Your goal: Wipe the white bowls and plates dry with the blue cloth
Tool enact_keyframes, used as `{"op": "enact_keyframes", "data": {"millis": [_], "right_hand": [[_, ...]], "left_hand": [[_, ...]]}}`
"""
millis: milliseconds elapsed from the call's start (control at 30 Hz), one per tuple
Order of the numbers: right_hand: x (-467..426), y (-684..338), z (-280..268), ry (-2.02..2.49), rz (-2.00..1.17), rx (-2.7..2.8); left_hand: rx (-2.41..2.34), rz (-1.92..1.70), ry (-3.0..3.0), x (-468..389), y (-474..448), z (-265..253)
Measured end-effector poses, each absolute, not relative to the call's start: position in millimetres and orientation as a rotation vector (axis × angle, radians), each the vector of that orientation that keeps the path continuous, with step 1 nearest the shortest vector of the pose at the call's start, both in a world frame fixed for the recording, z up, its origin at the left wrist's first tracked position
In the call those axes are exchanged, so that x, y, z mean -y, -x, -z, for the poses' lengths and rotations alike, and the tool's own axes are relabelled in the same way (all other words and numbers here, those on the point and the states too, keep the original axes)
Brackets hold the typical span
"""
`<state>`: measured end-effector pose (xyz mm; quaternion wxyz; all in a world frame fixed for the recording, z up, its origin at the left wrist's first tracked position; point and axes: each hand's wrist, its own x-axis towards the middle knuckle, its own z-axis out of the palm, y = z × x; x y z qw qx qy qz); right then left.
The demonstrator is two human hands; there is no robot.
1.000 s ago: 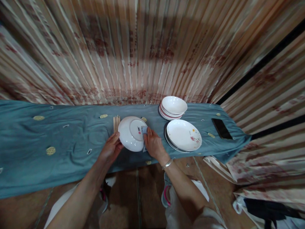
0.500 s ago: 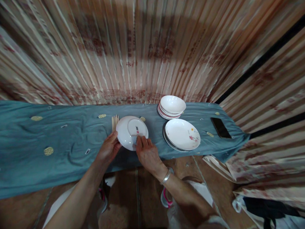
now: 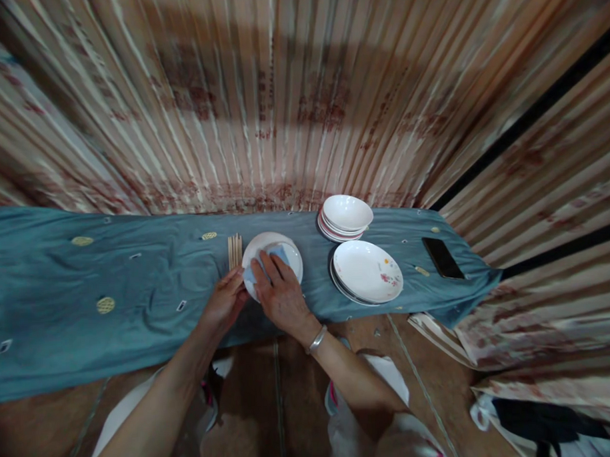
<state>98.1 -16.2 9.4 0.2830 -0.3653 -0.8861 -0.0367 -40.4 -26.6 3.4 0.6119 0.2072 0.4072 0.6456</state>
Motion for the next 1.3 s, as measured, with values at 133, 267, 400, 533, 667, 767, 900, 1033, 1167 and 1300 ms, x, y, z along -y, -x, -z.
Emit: {"op": "enact_keyframes", "data": {"millis": [133, 267, 400, 533, 667, 767, 900, 1033, 1167, 1300], "right_hand": [[3.0, -90.6, -17.2, 0.967, 0.002, 2.322], [-10.6, -87.7, -21.4, 0.974, -0.085, 2.256], [-24.2, -91.8, -22.9, 0.982, -0.158, 2.200], [-43.3, -100.2, -17.1, 1.015, -0.272, 2.128], [-62.8, -107.6, -2.3, 1.056, -0.461, 1.987], [-70.5, -112.6, 10.8, 1.096, -0.576, 1.900], [-73.5, -121.0, 24.6, 1.186, -0.662, 1.817], [-77.5, -128.6, 28.1, 1.224, -0.746, 1.758], [-79.8, -129.2, 18.8, 1.178, -0.767, 1.737], [-70.1, -120.7, 0.6, 1.066, -0.655, 1.804]], "left_hand": [[-0.900, -1.487, -0.516, 29.3, 37.0, -5.5], [-0.897, -1.477, -0.523, 30.8, 35.6, -6.8], [-0.914, -1.475, -0.515, 31.0, 34.7, -7.4], [-0.918, -1.477, -0.496, 31.6, 33.5, -9.2], [-0.925, -1.464, -0.505, 32.6, 34.2, -10.1], [-0.928, -1.462, -0.508, 32.7, 35.6, -9.0], [-0.930, -1.475, -0.492, 31.6, 36.6, -7.4], [-0.942, -1.464, -0.497, 31.9, 36.2, -8.4], [-0.956, -1.440, -0.541, 34.4, 34.9, -9.6], [-0.984, -1.421, -0.581, 36.2, 33.7, -9.6]]}}
